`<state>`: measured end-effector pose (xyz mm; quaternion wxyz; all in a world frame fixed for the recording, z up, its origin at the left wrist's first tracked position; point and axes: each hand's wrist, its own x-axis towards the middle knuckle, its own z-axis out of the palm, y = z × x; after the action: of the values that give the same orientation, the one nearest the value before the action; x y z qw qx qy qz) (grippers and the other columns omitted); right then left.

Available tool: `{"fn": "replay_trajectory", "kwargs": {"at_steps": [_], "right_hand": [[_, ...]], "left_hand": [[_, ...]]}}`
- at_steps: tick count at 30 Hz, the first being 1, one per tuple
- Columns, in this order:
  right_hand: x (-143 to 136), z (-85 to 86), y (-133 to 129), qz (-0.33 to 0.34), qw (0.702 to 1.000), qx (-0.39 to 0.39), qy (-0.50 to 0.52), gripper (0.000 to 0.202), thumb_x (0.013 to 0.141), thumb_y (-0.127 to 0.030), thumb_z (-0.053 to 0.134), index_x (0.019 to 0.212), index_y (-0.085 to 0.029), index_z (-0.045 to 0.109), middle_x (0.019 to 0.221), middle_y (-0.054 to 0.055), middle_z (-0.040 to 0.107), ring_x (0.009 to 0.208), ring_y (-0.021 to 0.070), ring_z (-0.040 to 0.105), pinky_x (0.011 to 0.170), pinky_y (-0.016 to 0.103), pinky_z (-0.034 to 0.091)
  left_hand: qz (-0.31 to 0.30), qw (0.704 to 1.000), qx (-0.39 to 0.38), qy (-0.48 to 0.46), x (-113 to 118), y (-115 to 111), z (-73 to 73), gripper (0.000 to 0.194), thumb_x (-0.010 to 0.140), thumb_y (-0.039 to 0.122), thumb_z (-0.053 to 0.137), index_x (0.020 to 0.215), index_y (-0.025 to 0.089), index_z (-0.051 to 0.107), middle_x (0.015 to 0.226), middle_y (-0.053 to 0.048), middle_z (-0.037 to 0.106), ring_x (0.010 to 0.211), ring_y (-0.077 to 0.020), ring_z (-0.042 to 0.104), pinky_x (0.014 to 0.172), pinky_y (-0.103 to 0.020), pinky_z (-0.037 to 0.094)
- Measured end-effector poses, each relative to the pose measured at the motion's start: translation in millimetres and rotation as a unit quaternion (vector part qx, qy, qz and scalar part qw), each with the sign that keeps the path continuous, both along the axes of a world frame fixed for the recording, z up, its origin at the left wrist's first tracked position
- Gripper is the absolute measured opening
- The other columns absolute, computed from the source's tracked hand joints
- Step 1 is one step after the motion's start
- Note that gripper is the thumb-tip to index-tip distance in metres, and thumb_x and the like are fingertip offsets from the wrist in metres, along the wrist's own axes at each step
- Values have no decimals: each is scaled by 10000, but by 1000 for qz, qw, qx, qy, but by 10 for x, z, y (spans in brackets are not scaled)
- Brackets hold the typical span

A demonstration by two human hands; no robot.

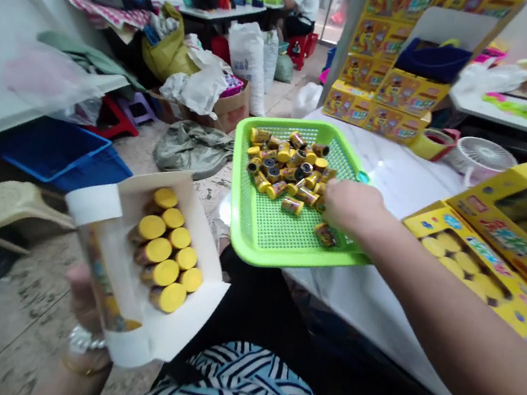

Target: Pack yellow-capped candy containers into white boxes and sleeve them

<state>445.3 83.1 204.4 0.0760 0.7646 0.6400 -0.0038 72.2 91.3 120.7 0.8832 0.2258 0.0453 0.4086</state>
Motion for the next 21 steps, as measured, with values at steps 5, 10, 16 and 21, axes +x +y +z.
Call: {"fn": "replay_trajectory", "kwargs": {"at_steps": [5,10,16,21], "right_hand": [[-115,-89,70,37,987,11,159,346,778,-393,714,1044,-181,652,789,64,699,691,245,657,628,371,504],[-679,220,30,167,875,201,408,501,949,-399,536,1414,-217,489,1099,85,665,876,207,659,727,353,554],[-1000,79,145,226,914,303,149,332,1000,-270,478,1238,-125,658,1060,150,659,1020,278,589,927,452,503],[-792,-140,170,204,964,154,76,454,988,-238,490,1411,-77,524,1090,177,650,981,280,630,816,392,529]], "left_hand": [[6,999,30,16,159,17,4,596,874,635,575,1374,314,609,1431,-71,618,1439,-343,420,1201,-540,304],[-1,999,26,38,190,-35,-20,630,873,667,547,1382,300,598,1447,-78,604,1449,-352,399,1205,-542,294],[-28,999,-7,-21,160,-127,19,582,898,642,535,1408,365,566,1421,-5,630,1413,-295,470,1227,-460,293],[-33,999,13,-35,-61,-126,-33,694,932,684,399,1541,352,365,1519,-57,533,1361,-290,535,1201,-482,337]]}}
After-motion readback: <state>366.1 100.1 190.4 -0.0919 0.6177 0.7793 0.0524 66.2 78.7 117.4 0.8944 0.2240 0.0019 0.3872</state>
